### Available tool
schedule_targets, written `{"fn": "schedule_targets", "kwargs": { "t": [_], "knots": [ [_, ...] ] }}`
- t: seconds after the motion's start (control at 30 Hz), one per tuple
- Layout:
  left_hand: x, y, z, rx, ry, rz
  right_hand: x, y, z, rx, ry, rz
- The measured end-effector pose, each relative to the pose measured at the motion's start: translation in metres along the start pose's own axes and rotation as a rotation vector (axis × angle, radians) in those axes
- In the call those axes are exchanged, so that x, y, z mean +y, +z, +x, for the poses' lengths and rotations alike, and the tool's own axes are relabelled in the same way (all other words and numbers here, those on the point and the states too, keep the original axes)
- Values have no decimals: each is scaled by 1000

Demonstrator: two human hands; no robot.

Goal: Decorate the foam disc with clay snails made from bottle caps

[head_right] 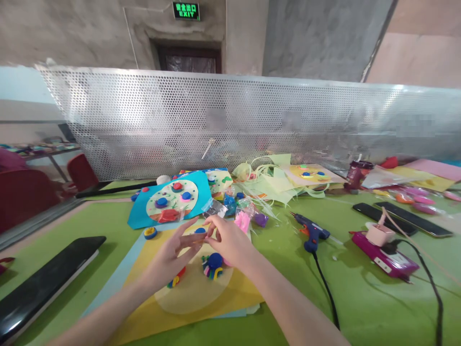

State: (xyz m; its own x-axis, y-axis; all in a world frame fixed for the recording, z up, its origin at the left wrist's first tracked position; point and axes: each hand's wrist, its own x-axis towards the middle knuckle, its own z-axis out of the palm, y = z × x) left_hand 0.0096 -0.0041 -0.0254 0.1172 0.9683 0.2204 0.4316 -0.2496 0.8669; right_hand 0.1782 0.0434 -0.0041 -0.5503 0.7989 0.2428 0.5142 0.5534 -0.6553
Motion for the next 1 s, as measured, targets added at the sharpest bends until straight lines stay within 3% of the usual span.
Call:
{"fn": "schedule_targets", "kwargs": {
  "t": [0.4,0.7,0.9,1.0],
  "knots": [
    [-3,0,0,-1,-34,-84,0,-3,0,11,18,-140],
    [6,5,-7,-47,132,18,-3,0,-2,-4,-2,-193],
    [10,2,-7,48,201,123,1,-9,0,32,-6,-192],
    [10,4,-8,-14,255,161,0,-5,0,16,-15,-184]
  ]
}}
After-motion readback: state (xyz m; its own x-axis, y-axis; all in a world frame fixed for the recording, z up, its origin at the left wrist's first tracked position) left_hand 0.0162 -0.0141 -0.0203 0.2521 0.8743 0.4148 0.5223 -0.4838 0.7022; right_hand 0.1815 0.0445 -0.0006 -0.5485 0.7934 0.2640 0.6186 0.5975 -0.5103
